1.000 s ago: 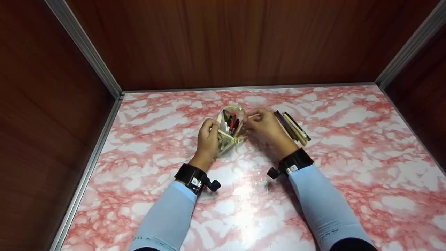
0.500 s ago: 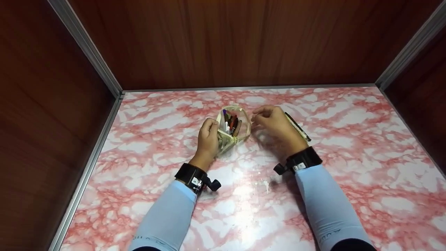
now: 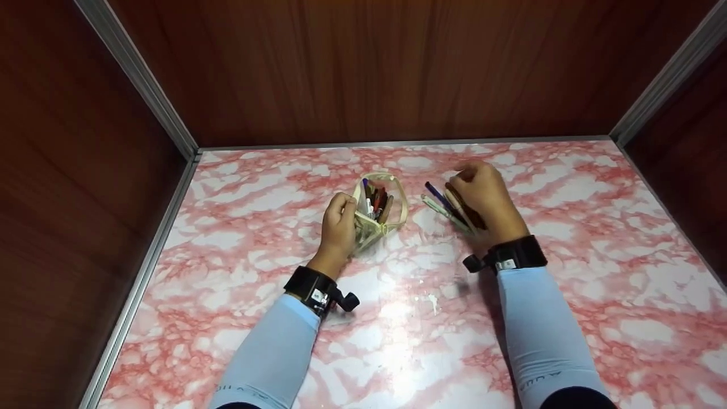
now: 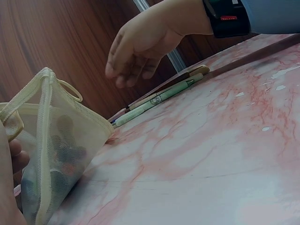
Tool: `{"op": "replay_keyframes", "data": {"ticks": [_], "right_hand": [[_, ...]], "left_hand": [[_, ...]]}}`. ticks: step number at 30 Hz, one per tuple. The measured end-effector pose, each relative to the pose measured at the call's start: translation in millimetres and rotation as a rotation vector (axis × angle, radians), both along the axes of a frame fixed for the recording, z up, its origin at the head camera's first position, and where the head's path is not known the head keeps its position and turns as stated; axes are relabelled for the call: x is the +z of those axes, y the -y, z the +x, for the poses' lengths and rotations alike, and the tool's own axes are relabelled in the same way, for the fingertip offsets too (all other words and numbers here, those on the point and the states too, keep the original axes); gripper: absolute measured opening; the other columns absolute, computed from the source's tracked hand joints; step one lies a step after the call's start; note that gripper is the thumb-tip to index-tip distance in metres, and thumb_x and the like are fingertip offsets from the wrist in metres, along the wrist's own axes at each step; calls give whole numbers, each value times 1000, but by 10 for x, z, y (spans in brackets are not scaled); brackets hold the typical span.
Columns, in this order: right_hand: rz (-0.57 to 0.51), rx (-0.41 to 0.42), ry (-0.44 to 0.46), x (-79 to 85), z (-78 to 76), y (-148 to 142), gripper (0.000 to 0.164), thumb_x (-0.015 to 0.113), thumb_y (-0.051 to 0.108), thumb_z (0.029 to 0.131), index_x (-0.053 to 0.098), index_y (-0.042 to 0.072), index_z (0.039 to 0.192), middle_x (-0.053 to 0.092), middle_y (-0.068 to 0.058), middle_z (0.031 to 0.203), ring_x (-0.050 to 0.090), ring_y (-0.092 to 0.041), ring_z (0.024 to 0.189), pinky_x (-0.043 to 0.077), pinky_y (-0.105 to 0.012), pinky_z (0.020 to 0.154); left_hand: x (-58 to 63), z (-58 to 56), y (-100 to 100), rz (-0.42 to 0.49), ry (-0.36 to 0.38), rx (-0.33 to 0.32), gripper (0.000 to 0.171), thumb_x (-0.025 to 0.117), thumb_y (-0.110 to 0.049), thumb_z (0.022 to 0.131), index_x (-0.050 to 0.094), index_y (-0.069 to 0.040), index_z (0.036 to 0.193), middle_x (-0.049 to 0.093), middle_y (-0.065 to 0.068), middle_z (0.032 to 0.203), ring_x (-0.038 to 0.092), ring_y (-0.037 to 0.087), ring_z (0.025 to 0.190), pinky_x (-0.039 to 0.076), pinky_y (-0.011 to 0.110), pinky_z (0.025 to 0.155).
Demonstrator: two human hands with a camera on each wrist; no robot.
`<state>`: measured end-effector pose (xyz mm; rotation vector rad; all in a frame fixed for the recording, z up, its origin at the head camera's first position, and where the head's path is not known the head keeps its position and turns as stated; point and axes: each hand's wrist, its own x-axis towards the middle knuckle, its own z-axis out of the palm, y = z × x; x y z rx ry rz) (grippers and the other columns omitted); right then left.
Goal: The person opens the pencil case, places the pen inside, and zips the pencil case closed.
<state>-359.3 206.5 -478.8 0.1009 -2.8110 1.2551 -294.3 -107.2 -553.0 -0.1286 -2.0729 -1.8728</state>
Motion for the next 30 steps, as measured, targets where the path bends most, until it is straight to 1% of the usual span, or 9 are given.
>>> {"op": "replay_keyframes", "data": {"ticks": [3, 7, 8, 11, 14, 18, 23, 26, 30], "right_hand": [[37, -25, -3, -3, -4, -138, 42, 65, 19, 108, 70, -2, 144, 75, -27, 133, 70, -40, 119, 56, -54, 106], [66, -45, 24, -1, 12, -311, 44, 65, 23, 110, 67, 0, 148, 73, -27, 138, 68, -42, 124, 54, -59, 110], [69, -45, 42, 0, 16, -352, 46, 65, 25, 111, 66, 1, 150, 71, -27, 141, 68, -43, 127, 53, -61, 112], [66, -51, 127, -2, 35, -456, 51, 64, 31, 113, 62, 4, 156, 66, -27, 149, 65, -44, 134, 52, -64, 116], [86, -40, 190, -15, 43, -545, 56, 65, 34, 113, 58, 3, 159, 63, -29, 153, 63, -46, 136, 51, -65, 118], [90, -26, 250, -43, 65, -615, 62, 66, 37, 113, 55, 2, 162, 64, -29, 154, 66, -43, 130, 53, -61, 114], [51, -23, 291, -93, 96, -628, 60, 69, 37, 113, 55, 4, 162, 66, -25, 153, 72, -35, 121, 61, -48, 99], [25, -22, 293, -110, 101, -615, 57, 69, 33, 113, 58, 4, 159, 67, -24, 150, 73, -32, 115, 62, -40, 90], [-7, -15, 293, -120, 89, -599, 53, 68, 30, 113, 61, 2, 157, 67, -26, 147, 73, -29, 110, 62, -34, 84]], "left_hand": [[0, 4, 5, -7, 5, 0, 18, 54, -11, 112, 65, 0, 102, 55, -1, 93, 49, 9, 73, 46, 25, 70], [1, 3, 9, -3, 9, -5, 18, 54, -10, 111, 65, 0, 102, 56, 0, 93, 50, 9, 73, 47, 24, 69], [3, 4, 10, 0, 9, -6, 17, 54, -10, 111, 65, 1, 102, 56, 0, 93, 51, 10, 73, 47, 24, 68], [-5, -5, 13, 2, -2, -4, 17, 54, -8, 111, 65, 2, 102, 58, 3, 94, 52, 11, 78, 48, 25, 71], [-9, -10, 16, -9, -15, -2, 18, 54, -7, 110, 66, 3, 101, 59, 5, 96, 53, 13, 84, 48, 26, 78], [-20, -13, 19, -27, -24, 2, 18, 55, -7, 111, 67, 3, 101, 60, 6, 97, 54, 14, 89, 47, 27, 84], [-23, -19, 15, -38, -33, 10, 19, 56, -7, 111, 67, 4, 101, 61, 6, 97, 55, 14, 92, 48, 28, 87], [-7, -16, 10, -37, -22, 5, 18, 55, -7, 110, 67, 4, 101, 60, 5, 97, 54, 13, 89, 48, 27, 84], [2, -8, 6, -30, 5, -5, 18, 55, -9, 111, 66, 1, 102, 58, 2, 96, 51, 11, 79, 48, 25, 73]]}}
